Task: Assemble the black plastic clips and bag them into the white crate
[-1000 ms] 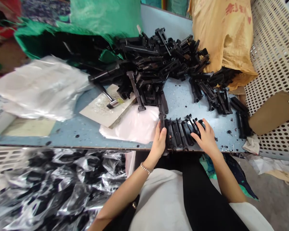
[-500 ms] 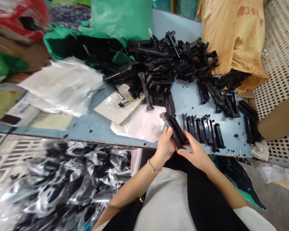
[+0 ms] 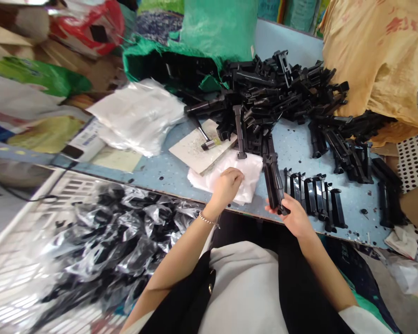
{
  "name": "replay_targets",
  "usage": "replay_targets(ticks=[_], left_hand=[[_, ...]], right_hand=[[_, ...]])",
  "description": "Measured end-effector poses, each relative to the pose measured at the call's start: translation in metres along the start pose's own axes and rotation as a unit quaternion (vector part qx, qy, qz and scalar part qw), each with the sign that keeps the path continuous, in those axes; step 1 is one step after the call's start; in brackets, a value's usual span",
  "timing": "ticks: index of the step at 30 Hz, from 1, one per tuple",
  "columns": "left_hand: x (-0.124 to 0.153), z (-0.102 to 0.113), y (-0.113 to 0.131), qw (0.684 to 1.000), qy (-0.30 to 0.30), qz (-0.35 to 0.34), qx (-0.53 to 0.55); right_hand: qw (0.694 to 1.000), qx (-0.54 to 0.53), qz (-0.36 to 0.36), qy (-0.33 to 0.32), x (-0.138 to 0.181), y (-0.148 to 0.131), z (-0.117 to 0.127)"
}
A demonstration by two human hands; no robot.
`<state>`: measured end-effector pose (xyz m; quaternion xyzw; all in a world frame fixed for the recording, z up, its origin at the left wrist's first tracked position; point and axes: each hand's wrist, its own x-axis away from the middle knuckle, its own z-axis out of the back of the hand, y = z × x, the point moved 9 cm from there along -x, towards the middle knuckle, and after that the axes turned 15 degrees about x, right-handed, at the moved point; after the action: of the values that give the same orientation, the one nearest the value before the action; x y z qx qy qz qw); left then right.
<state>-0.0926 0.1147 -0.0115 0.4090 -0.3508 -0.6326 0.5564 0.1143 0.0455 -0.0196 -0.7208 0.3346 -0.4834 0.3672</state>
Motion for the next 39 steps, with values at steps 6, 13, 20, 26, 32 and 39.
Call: replay_targets(ticks=[6, 13, 20, 26, 32, 39], left_hand=[[0.002, 0.014, -0.008, 0.994, 0.044, 0.058, 0.087], [0.015, 0.019, 0.018, 0.989, 0.027, -0.121, -0.074], [0.015, 0.013, 0.005, 0.999, -0.013, -0.048, 0.022], [0.017, 0.019, 0.025, 0.996, -0.01, -0.093, -0.013], [0.074, -0.01, 0.098, 0.954, -0.123, -0.27, -0.038], [0.106, 0.015, 0.097, 0.964, -0.063, -0.256, 0.024]], right_hand=[[0.971, -0.143, -0.146, -0.125, 0.005, 0.038, -0.033], [0.947, -0.262, -0.151, -0.111, 0.004, 0.039, -0.032], [0.935, -0.286, -0.115, -0.177, 0.01, 0.024, -0.042], [0.953, -0.203, -0.137, -0.177, 0.005, 0.038, -0.047], [0.96, -0.187, -0.146, -0.149, 0.0, 0.042, -0.048], [0.941, -0.214, -0.14, -0.223, 0.023, 0.038, -0.077]])
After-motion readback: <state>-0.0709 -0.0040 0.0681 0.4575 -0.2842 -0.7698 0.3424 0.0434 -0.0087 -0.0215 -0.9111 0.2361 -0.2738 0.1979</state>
